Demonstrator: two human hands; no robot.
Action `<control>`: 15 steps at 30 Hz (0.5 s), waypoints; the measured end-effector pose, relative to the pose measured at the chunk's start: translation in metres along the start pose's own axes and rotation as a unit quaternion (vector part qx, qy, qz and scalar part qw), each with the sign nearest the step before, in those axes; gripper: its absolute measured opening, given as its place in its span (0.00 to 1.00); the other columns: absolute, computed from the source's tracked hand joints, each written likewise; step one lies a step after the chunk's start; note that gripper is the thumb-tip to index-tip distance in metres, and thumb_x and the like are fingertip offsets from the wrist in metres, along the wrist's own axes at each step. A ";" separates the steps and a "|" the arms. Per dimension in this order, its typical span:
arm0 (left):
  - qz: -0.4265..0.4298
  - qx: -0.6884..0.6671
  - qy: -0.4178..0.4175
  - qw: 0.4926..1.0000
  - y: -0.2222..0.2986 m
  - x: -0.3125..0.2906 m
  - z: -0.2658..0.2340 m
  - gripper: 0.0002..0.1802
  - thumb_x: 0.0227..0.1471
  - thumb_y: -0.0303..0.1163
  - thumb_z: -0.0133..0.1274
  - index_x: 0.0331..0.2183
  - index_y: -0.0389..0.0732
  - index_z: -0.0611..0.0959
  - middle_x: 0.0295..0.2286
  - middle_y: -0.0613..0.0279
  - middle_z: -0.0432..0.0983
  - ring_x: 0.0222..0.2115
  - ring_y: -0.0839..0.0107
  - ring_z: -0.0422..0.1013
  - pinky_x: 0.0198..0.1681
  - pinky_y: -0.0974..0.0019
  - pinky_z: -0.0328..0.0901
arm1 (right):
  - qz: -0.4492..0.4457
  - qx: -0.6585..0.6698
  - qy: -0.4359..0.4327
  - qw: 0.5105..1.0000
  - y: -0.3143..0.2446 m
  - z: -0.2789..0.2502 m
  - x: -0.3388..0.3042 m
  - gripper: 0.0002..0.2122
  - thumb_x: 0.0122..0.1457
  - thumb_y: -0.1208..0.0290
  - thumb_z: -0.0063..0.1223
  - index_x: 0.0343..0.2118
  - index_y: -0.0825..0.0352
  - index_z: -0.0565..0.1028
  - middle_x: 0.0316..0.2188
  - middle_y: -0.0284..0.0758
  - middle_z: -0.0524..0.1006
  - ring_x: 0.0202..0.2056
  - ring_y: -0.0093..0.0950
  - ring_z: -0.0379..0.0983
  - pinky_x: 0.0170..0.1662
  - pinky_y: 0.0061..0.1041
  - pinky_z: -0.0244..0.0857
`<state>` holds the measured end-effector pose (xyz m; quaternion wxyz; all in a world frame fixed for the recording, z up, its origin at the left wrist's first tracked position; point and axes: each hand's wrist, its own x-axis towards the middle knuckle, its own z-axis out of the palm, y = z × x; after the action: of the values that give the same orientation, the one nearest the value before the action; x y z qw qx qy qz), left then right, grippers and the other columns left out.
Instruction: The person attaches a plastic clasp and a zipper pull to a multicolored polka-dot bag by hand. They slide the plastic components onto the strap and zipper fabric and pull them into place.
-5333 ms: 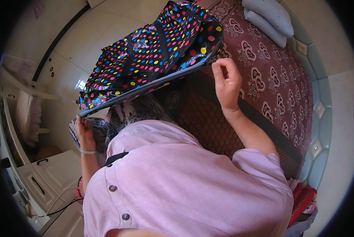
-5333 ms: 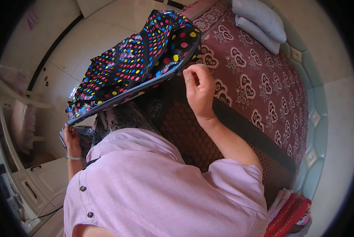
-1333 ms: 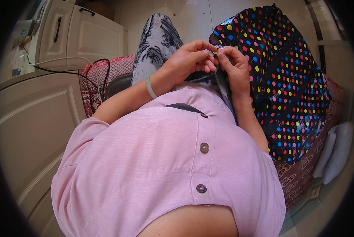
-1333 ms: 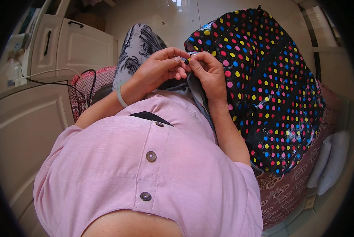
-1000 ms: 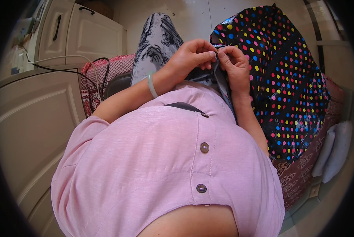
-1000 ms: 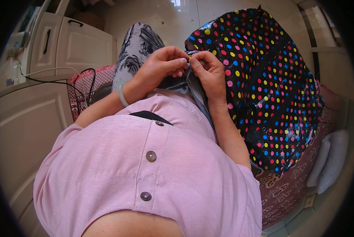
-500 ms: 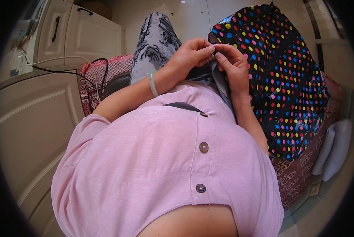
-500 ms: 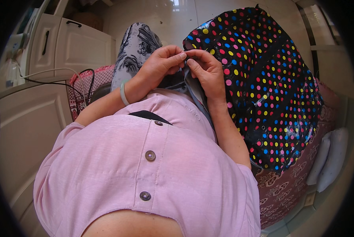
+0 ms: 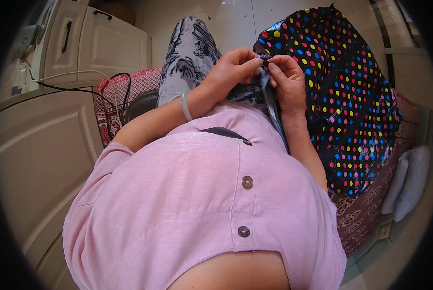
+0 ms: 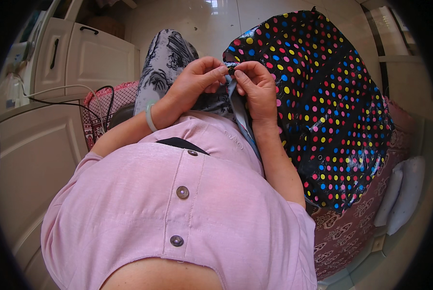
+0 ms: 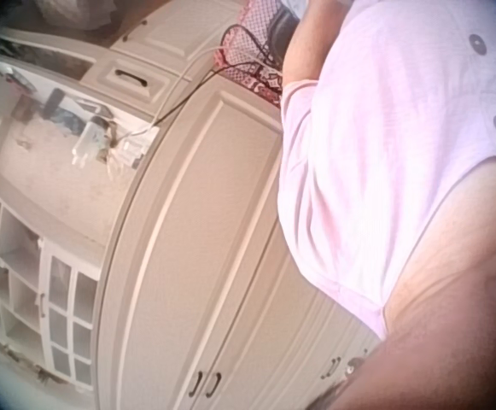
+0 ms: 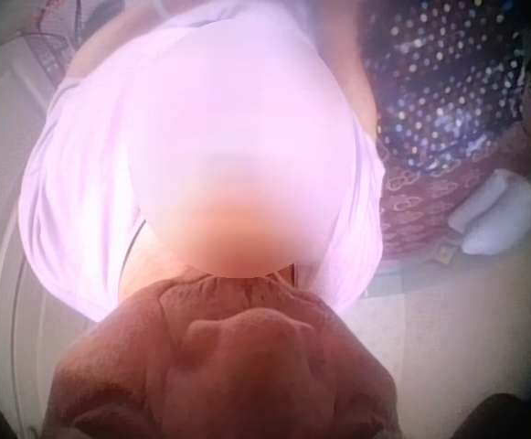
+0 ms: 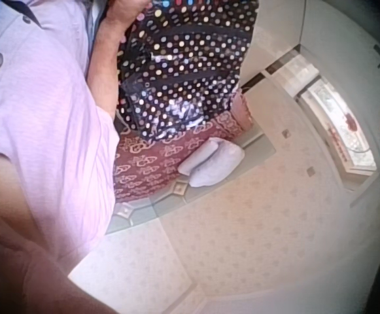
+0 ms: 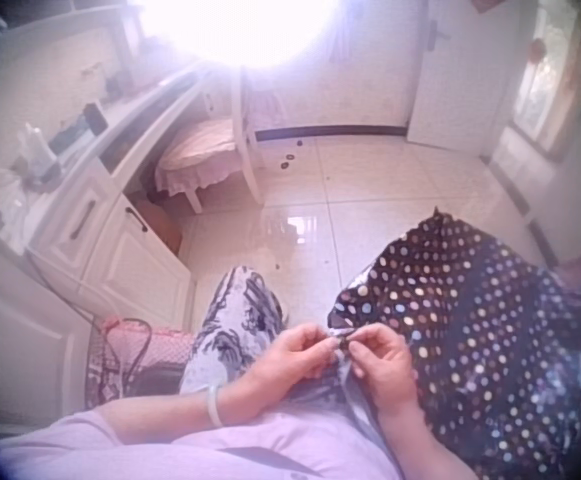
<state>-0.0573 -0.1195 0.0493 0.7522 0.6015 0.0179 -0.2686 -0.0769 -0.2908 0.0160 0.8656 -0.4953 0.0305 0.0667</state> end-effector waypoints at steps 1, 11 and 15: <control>0.002 0.004 -0.005 1.000 0.000 0.000 0.001 0.10 0.55 0.35 0.55 0.34 0.38 0.77 0.24 0.70 0.71 0.21 0.84 0.62 0.23 0.81 0.55 | 0.000 -0.005 0.000 1.000 0.000 0.000 0.000 0.05 0.58 0.78 0.54 0.36 0.68 0.74 0.27 0.28 0.75 0.20 0.12 0.63 0.23 0.10 0.56; 0.019 -0.007 -0.006 1.000 -0.007 0.006 -0.005 0.09 0.55 0.35 0.55 0.32 0.39 0.77 0.23 0.72 0.70 0.20 0.85 0.59 0.21 0.80 0.53 | 0.002 -0.104 -0.003 0.995 -0.004 0.010 -0.003 0.08 0.57 0.77 0.56 0.40 0.67 0.75 0.27 0.24 0.75 0.22 0.10 0.63 0.25 0.09 0.56; -0.003 -0.016 -0.012 1.000 -0.007 0.007 -0.008 0.09 0.55 0.35 0.55 0.32 0.39 0.77 0.23 0.71 0.70 0.20 0.86 0.59 0.21 0.80 0.53 | -0.009 -0.114 0.012 0.993 -0.002 0.010 -0.002 0.08 0.57 0.77 0.56 0.39 0.67 0.75 0.27 0.24 0.75 0.22 0.10 0.63 0.25 0.09 0.56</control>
<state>-0.0518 -0.1161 0.0382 0.7609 0.5862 0.0146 -0.2778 -0.0789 -0.2830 0.0229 0.8037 -0.5917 0.0285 0.0565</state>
